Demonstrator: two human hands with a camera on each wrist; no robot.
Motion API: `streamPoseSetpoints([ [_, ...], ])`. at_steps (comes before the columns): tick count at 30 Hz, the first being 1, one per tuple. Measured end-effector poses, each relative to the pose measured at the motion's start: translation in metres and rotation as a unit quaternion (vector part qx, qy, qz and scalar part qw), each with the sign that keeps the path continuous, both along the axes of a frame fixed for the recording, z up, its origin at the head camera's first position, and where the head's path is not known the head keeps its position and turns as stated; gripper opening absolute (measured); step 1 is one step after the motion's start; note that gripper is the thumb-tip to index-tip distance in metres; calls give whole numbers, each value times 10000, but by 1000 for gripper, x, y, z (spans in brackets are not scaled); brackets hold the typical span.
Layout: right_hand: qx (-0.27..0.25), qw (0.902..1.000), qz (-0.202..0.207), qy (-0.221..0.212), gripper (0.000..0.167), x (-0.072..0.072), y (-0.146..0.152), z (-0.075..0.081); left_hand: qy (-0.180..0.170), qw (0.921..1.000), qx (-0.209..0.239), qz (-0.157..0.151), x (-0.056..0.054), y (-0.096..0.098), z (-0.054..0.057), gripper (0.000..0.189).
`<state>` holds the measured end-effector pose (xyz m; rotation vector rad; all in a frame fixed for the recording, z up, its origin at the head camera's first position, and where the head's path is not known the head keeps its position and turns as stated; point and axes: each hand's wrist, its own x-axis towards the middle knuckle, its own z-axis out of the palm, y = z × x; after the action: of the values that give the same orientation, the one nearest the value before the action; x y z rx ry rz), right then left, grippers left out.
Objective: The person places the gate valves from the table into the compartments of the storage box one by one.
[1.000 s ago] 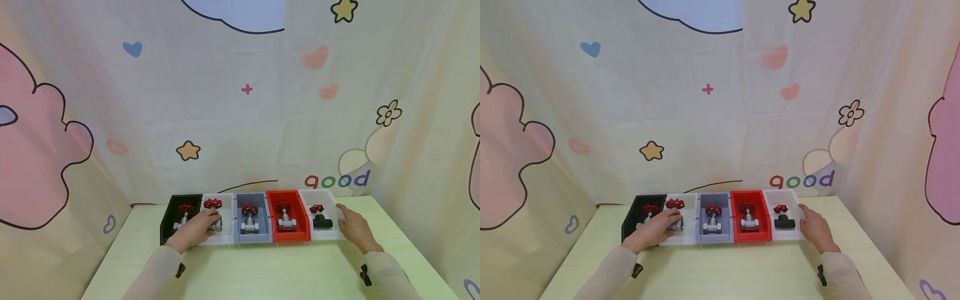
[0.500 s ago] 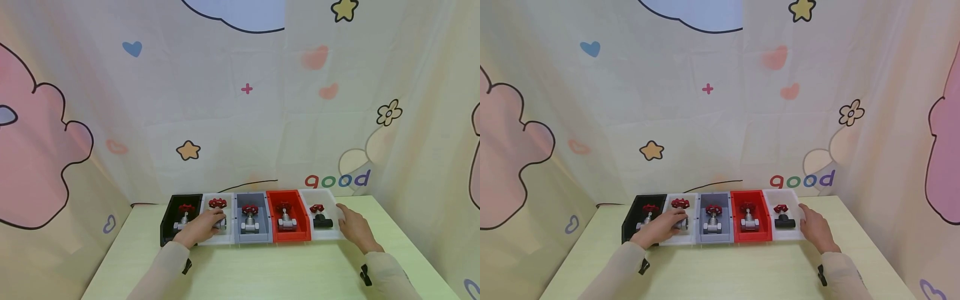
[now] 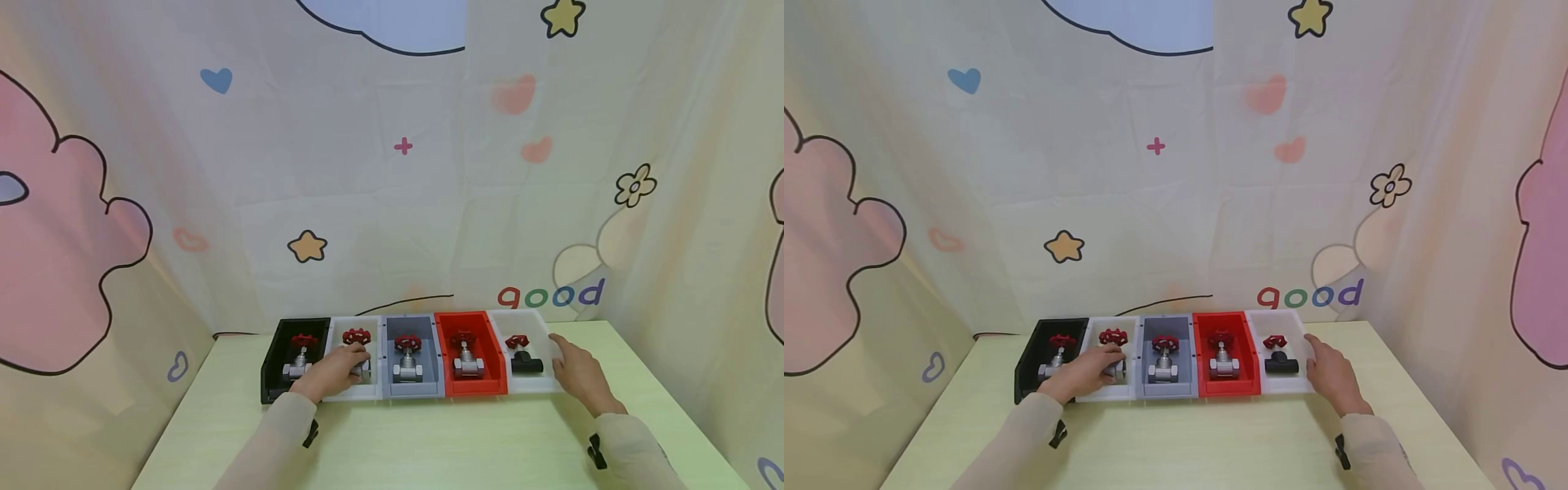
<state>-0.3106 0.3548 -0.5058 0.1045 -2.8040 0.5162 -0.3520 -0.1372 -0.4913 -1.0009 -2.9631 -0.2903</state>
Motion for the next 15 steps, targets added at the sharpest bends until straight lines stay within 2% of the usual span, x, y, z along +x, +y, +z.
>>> streamPoseSetpoints([
  [4,16,10000,-23,2,49,0,0,0,-41,10000,-40,31,-3,0,-3,47],
  [15,55,10000,-11,-44,49,0,-1,1,-138,9995,-249,157,-8,6,-2,47],
])
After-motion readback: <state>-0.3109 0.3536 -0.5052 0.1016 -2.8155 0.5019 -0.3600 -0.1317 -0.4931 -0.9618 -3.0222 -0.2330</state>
